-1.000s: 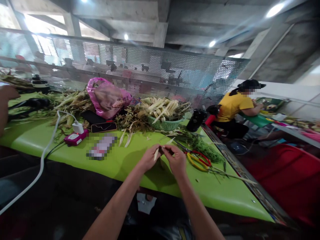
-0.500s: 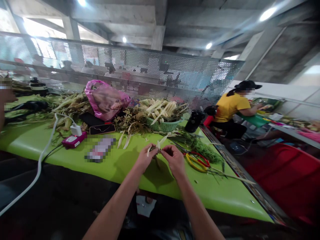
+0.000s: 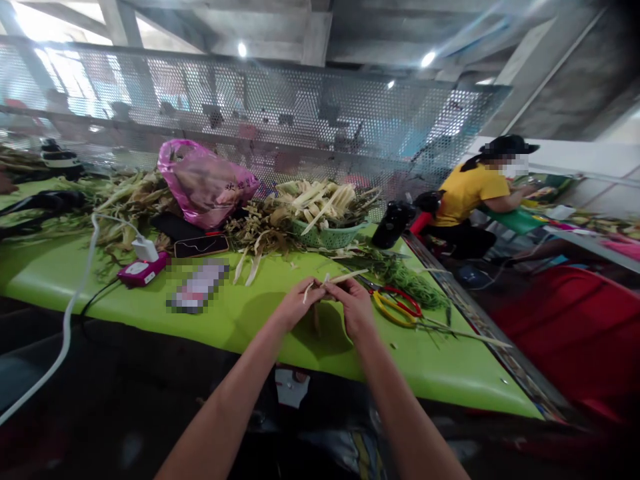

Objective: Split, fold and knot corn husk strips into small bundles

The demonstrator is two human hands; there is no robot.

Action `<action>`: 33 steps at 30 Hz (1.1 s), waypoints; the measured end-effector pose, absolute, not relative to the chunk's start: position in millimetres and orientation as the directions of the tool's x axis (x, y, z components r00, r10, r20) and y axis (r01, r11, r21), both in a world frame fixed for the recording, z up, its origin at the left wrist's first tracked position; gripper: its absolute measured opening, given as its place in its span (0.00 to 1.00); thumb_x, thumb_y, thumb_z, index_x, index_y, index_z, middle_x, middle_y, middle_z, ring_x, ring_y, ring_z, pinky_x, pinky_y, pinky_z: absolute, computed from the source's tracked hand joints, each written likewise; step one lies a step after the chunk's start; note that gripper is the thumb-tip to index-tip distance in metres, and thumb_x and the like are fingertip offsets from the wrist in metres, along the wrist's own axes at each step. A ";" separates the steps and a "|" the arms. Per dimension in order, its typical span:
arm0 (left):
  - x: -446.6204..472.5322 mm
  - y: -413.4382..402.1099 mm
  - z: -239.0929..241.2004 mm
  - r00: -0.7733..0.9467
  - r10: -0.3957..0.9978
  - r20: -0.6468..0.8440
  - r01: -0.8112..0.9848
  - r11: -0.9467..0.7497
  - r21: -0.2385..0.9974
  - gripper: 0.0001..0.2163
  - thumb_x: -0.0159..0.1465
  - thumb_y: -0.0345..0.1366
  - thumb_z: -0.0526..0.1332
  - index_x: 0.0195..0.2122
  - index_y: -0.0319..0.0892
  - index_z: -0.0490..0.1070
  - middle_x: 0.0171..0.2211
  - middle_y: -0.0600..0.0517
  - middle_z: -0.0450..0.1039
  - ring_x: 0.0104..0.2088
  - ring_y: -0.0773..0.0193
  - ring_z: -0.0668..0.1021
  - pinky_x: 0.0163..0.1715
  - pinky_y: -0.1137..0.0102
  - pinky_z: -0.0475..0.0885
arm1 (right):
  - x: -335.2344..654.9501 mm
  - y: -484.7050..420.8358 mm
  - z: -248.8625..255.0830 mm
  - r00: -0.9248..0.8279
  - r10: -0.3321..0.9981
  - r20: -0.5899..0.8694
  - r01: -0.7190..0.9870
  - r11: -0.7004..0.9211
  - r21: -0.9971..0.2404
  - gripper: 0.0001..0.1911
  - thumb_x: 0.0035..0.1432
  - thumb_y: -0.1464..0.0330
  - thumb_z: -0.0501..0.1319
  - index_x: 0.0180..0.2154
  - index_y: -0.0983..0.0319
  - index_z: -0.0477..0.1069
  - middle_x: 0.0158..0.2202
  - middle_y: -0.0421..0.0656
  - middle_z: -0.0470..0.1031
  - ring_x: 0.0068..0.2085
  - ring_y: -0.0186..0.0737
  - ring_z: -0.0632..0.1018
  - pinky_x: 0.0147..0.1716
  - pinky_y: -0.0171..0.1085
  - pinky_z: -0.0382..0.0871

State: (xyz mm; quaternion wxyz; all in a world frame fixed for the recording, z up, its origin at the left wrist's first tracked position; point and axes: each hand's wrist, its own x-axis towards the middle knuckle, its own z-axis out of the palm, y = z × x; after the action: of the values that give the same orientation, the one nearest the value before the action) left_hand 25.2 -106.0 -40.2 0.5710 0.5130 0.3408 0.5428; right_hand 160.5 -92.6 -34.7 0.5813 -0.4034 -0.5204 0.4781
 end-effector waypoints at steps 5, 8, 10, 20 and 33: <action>25.6 -97.0 -49.9 0.042 0.994 0.096 -0.305 -0.079 0.949 0.13 0.50 0.39 0.68 0.33 0.41 0.68 0.29 0.54 0.71 0.32 0.66 0.72 0.36 0.72 0.65 | 158.7 -93.7 -34.9 0.067 0.963 0.260 -0.114 0.267 -0.957 0.10 0.44 0.64 0.68 0.26 0.61 0.71 0.22 0.36 0.69 0.25 0.33 0.68 0.26 0.34 0.61; 25.1 -95.9 -52.5 0.041 0.999 0.033 -0.339 -0.017 0.941 0.14 0.51 0.41 0.68 0.33 0.41 0.67 0.28 0.55 0.70 0.29 0.68 0.72 0.34 0.72 0.65 | 157.4 -94.1 -34.7 0.072 0.961 0.267 -0.094 0.273 -0.957 0.08 0.45 0.66 0.67 0.25 0.61 0.69 0.21 0.35 0.66 0.24 0.32 0.65 0.24 0.33 0.58; 25.0 -98.0 -51.3 0.087 0.995 0.041 -0.302 -0.013 0.953 0.14 0.53 0.43 0.66 0.34 0.40 0.68 0.27 0.54 0.70 0.28 0.68 0.71 0.32 0.72 0.64 | 156.9 -93.5 -35.3 0.074 0.960 0.268 -0.088 0.274 -0.958 0.08 0.45 0.66 0.67 0.25 0.61 0.68 0.21 0.35 0.66 0.24 0.32 0.65 0.24 0.33 0.59; 27.0 -101.7 -49.2 0.073 0.944 0.322 0.107 -0.329 0.938 0.07 0.58 0.39 0.62 0.31 0.41 0.67 0.27 0.55 0.66 0.29 0.67 0.66 0.31 0.72 0.59 | 159.7 -90.3 -40.5 0.125 0.951 0.284 0.008 0.286 -0.958 0.11 0.45 0.63 0.68 0.29 0.60 0.69 0.24 0.37 0.70 0.25 0.35 0.70 0.26 0.35 0.64; 23.8 -96.2 -51.0 -0.051 0.987 0.154 -0.009 -0.154 0.988 0.07 0.59 0.37 0.57 0.25 0.42 0.65 0.21 0.57 0.62 0.24 0.67 0.64 0.27 0.72 0.57 | 157.4 -103.1 -28.9 -0.065 0.815 0.575 0.326 0.562 -0.760 0.07 0.54 0.64 0.63 0.35 0.58 0.77 0.33 0.44 0.77 0.34 0.43 0.75 0.35 0.41 0.69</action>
State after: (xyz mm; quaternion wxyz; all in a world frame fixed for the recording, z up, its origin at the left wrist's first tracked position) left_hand 23.8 -96.2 -51.0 0.4505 0.5213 0.4690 0.5526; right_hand 157.4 -103.1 -28.9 0.5465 -0.4108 -0.6947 0.2237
